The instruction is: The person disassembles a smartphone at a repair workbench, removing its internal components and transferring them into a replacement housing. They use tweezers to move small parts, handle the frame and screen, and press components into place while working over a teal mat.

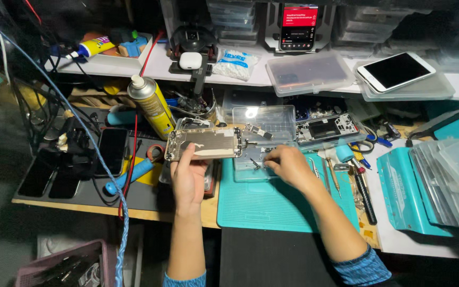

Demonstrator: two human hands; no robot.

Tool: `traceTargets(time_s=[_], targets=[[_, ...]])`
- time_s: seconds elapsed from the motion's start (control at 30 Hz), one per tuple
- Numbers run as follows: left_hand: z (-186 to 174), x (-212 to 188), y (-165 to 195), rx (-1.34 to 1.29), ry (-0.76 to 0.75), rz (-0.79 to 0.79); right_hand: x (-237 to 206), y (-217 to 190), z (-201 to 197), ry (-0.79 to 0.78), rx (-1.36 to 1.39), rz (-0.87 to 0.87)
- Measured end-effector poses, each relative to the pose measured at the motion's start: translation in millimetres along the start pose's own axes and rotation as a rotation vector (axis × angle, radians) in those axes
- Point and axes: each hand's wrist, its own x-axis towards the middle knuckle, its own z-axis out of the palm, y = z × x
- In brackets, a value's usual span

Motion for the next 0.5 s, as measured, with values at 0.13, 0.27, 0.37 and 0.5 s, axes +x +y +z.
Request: traceTargets(time_s=[0.13,0.27,0.37,0.5], targets=[[-3,-2,8,-0.008,0.015,0.043,8,-16,11,-0.013,-0.023,0.032],[-3,-3,11,-0.001,0.030,0.064,13,-22,15,-0.096,-0.112,0.142],[-2,-3,11,0.012,0.022,0.066,16,-22,20,-0.108,-0.108,0.157],[1,-5,7,0.015,0.010,0.058,13,-15,23,-0.090,-0.058,0.125]])
